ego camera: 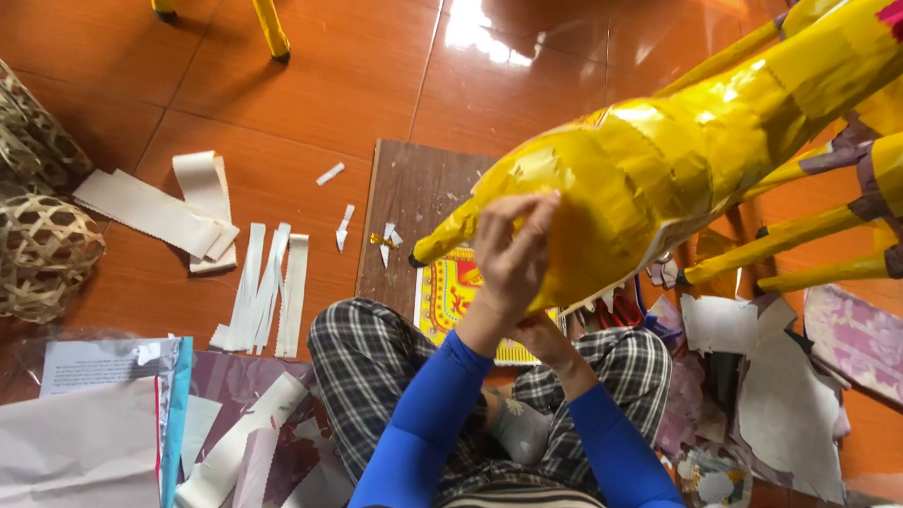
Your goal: Assembling and decorating ceremonial paper horses using paper strips, decorative cutouts, and adhesive.
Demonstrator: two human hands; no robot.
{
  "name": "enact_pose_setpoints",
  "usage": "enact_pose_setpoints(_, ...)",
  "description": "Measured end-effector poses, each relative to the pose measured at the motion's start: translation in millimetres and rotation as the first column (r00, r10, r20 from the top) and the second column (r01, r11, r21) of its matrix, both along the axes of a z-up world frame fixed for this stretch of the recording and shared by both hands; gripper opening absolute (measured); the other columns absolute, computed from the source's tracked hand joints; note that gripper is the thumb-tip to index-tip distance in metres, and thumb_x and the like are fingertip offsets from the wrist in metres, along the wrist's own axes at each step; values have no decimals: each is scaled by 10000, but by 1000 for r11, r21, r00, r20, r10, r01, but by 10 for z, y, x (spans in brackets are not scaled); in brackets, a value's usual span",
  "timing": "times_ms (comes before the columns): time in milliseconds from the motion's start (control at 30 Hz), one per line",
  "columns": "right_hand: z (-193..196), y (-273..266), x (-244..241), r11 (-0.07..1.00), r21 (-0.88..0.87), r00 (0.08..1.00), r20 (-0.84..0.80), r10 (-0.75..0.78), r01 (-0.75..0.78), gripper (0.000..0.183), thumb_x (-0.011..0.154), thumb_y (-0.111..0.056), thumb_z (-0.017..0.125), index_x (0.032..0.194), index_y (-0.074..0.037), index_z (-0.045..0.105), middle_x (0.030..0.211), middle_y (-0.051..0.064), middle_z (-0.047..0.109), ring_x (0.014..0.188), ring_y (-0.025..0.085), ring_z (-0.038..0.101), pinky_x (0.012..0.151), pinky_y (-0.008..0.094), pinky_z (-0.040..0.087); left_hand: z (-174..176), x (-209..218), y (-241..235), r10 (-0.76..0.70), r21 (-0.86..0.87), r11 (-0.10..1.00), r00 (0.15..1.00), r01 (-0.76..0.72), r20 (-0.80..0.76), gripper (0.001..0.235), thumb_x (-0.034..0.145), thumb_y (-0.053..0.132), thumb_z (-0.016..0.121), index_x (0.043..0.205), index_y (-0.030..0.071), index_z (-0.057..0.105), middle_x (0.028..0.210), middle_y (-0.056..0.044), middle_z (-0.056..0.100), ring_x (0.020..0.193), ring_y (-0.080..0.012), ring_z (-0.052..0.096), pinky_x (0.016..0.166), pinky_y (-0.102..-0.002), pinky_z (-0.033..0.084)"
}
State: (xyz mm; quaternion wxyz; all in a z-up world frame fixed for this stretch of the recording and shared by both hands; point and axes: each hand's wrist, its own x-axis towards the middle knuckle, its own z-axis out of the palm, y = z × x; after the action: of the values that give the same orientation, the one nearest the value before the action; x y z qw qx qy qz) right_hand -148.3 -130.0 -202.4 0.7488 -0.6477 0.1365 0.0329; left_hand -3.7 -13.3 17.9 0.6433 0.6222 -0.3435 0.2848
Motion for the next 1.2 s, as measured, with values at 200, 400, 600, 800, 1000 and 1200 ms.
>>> enact_pose_setpoints(200, -56, -44, -58, 997, -63, 998, 50, 41, -38, 230, 965, -164, 777, 1106, 16, 753, 988, 66, 774, 876, 129, 659, 773, 293, 530, 59, 155, 32, 62, -16, 998, 997, -61, 53, 350, 908, -66, 722, 1236, 57, 720, 1117, -93, 680, 1034, -261, 647, 927, -380, 562)
enact_pose_setpoints(400, 307, 59, 20, 992, -127, 998, 64, 29, -20, 325, 939, -181, 761, 1196, 1, 682, 1052, 56, 727, 954, 123, 642, 826, 307, 530, -33, 65, -162, -64, -16, 998, 992, 67, 111, 302, 905, -57, 731, 1194, 12, 679, 1168, -119, 707, 1087, -301, 686, 973, -393, 581)
enact_pose_setpoints(600, 869, 259, 131, 996, -71, 992, 112, 58, -50, 406, 952, -190, 708, 1307, -14, 624, 1258, 87, 692, 1162, 164, 631, 1005, 345, 508, -96, -141, -192, -93, 32, 995, 990, 90, 107, 340, 900, -35, 712, 1237, -6, 679, 1279, -159, 690, 1184, -336, 672, 1045, -424, 569)
enact_pose_setpoints(800, 746, 217, 122, 998, -57, 975, 221, 34, -22, 516, 992, -214, 715, 1435, -48, 509, 1386, 99, 592, 1273, 192, 553, 1089, 378, 469, -122, -306, -205, -119, 171, 978, 993, 117, -1, 424, 1024, 175, 681, 1391, -27, 609, 1507, -230, 539, 1435, -412, 511, 1200, -489, 441)
enact_pose_setpoints(1000, 305, -5, -60, 983, 185, 971, 233, -46, 2, 698, 1007, -328, 662, 1577, -101, 328, 1570, 94, 436, 1425, 211, 420, 1193, 408, 373, -122, -447, -248, -194, 283, 936, 978, 209, -80, 606, 1103, 386, 503, 1565, -1, 446, 1664, -234, 378, 1593, -429, 351, 1348, -534, 288)
enact_pose_setpoints(1200, 305, -163, -191, 916, 391, 977, 148, -155, 86, 806, 1021, -447, 576, 1642, -120, 180, 1695, 78, 277, 1544, 228, 271, 1261, 426, 240, -83, -506, -301, -230, 353, 899, 966, 258, -120, 670, 1099, 459, 479, 1620, 49, 379, 1713, -192, 320, 1635, -378, 289, 1364, -508, 231)
